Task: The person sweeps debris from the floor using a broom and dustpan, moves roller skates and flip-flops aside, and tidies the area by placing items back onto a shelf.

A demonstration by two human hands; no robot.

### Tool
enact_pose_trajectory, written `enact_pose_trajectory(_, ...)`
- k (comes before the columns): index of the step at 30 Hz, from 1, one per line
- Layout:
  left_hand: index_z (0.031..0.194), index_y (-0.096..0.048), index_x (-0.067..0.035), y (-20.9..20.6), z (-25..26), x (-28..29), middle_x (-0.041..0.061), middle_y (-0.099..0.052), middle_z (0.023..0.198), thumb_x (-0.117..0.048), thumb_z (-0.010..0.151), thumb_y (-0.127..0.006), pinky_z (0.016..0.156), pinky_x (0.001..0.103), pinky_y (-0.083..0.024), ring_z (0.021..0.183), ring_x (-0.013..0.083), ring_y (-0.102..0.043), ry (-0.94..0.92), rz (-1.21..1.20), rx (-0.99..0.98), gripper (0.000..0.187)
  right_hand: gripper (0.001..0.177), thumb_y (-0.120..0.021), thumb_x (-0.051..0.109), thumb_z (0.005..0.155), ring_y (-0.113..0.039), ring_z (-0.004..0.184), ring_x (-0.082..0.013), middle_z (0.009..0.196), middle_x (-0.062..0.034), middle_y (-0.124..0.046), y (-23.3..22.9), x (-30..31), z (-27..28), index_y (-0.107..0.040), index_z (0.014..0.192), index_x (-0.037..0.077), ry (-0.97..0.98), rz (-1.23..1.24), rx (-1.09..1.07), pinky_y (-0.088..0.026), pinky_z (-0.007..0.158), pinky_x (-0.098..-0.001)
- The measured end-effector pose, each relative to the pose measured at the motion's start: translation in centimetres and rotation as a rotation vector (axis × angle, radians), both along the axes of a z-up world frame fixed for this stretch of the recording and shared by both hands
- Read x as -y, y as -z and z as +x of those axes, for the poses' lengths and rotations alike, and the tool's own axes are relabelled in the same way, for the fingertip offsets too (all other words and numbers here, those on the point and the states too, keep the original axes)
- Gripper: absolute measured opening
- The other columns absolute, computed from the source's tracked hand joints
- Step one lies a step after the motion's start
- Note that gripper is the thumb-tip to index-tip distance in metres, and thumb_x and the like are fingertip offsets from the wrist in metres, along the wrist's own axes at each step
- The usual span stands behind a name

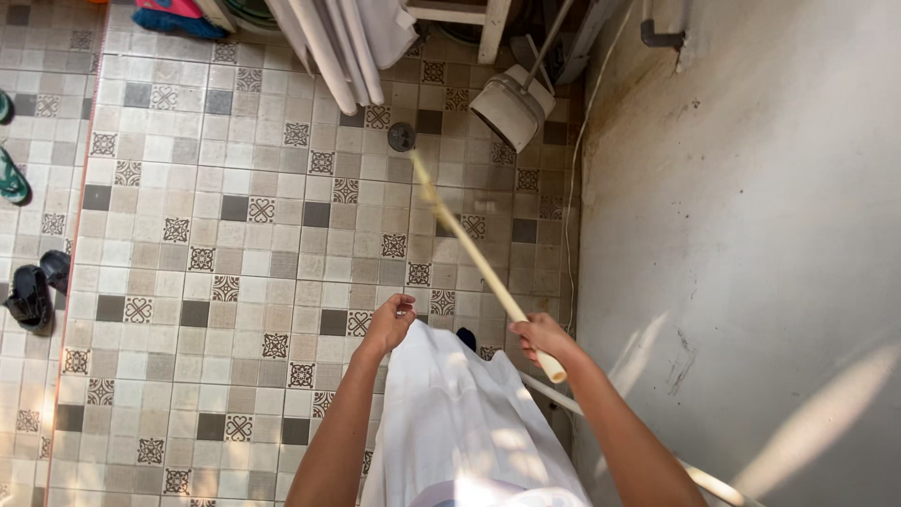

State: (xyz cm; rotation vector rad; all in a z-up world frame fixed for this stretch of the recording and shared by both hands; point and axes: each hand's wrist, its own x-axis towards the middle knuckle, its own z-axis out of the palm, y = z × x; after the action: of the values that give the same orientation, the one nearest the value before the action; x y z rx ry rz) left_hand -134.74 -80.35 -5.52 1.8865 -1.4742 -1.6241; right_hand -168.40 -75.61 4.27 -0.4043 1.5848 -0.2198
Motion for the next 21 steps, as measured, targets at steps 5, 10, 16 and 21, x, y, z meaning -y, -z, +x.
enact_pose_trajectory(5, 0.12, -0.066, -0.008, -0.4, 1.8, -0.4, 0.008, -0.073, 0.108, -0.018, 0.092, -0.069, 0.084, 0.033, -0.056, 0.09, 0.0192, -0.068, -0.087, -0.013, -0.007, 0.03, 0.023, -0.061, 0.01, 0.093, -0.055, 0.051, -0.0178, 0.068, -0.009, -0.056, 4.8, -1.6, -1.4, -0.056, 0.105, -0.01, -0.048, -0.023, -0.205, -0.049, 0.042, -0.0357)
enact_pose_trajectory(10, 0.122, -0.067, -0.009, -0.7, 4.2, -2.1, 0.007, -0.074, 0.109, -0.019, 0.091, -0.069, 0.084, 0.033, -0.057, 0.089, 0.0196, -0.071, -0.146, -0.024, 0.017, 0.032, 0.02, -0.061, -0.002, 0.089, -0.057, 0.053, -0.0207, 0.075, -0.0125, -0.058, 12.2, -2.6, 3.8, -0.052, 0.105, -0.01, 0.213, 0.106, 0.037, -0.05, 0.044, -0.0365)
enact_pose_trajectory(16, 0.122, -0.066, -0.009, -0.5, 5.2, -1.8, 0.008, -0.074, 0.11, -0.019, 0.091, -0.07, 0.085, 0.034, -0.057, 0.092, 0.0204, -0.072, -0.137, -0.028, 0.052, 0.033, 0.016, -0.059, 0.002, 0.088, -0.049, 0.038, -0.0177, 0.055, -0.007, -0.049, 13.2, 0.3, 12.2, -0.047, 0.079, 0.0, 0.169, 0.15, 0.499, -0.041, 0.032, -0.0337)
enact_pose_trajectory(21, 0.122, -0.067, -0.007, -0.5, 4.7, 1.2, 0.01, -0.075, 0.109, -0.019, 0.091, -0.07, 0.087, 0.035, -0.057, 0.095, 0.0224, -0.072, -0.106, -0.065, 0.03, 0.033, 0.011, -0.066, 0.007, 0.091, -0.047, 0.04, -0.0091, 0.06, 0.0002, -0.051, 8.5, 8.5, 10.6, -0.056, 0.089, 0.003, 0.093, 0.038, 0.462, -0.038, 0.032, -0.0299)
